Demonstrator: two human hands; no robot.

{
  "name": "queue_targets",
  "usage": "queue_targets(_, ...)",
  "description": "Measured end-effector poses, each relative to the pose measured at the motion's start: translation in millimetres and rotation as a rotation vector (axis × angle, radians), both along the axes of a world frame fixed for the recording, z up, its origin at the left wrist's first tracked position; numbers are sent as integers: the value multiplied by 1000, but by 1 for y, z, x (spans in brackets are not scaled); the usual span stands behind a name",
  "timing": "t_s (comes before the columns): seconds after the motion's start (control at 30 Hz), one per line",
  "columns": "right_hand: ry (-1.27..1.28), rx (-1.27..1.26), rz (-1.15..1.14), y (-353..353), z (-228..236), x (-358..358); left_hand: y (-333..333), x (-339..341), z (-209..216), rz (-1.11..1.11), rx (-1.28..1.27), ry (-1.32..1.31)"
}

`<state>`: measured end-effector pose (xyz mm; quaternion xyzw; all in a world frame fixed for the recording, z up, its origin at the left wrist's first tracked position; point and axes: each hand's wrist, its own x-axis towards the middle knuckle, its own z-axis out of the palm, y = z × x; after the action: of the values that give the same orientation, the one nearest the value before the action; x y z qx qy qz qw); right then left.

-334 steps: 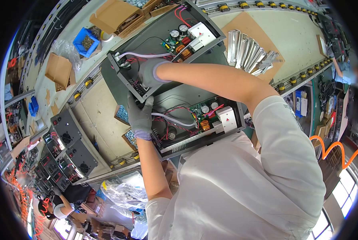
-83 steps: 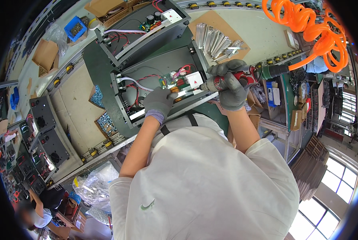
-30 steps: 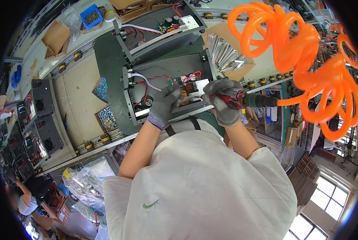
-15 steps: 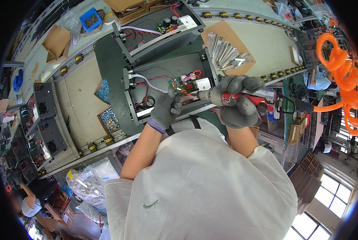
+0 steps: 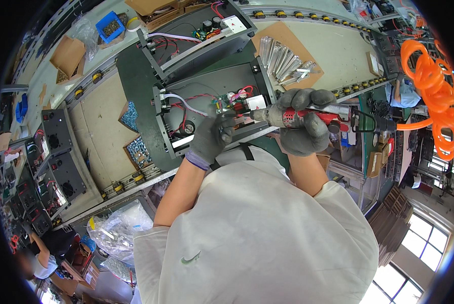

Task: Assembling components and wiring inside a solar inverter housing on a production line.

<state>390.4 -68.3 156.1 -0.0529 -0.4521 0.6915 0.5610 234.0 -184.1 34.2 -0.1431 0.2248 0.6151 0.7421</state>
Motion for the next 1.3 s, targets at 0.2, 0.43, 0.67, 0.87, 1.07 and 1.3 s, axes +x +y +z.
queue_targets(0.2, -100, -187, 5, 5, -6, 20, -2, 2, -31, -71, -114, 312)
queue_targets(0.43, -254, -102, -89, 6, -32, 32, -13, 8, -33, -171, 157, 996)
queue_targets(0.67, -316, -157, -23, 3, -34, 32, -13, 13, -50, -51, 190, 1045)
queue_targets(0.87, -429, 100, 53, 3, -50, 26, 0, 11, -6, -19, -62, 552)
queue_targets(1.07, -480, 148, 39, 1, -47, 21, 0, 12, 2, -36, -73, 513)
queue_targets(1.3, -400, -25, 71, 1, -46, 15, 2, 13, 2, -123, -62, 566)
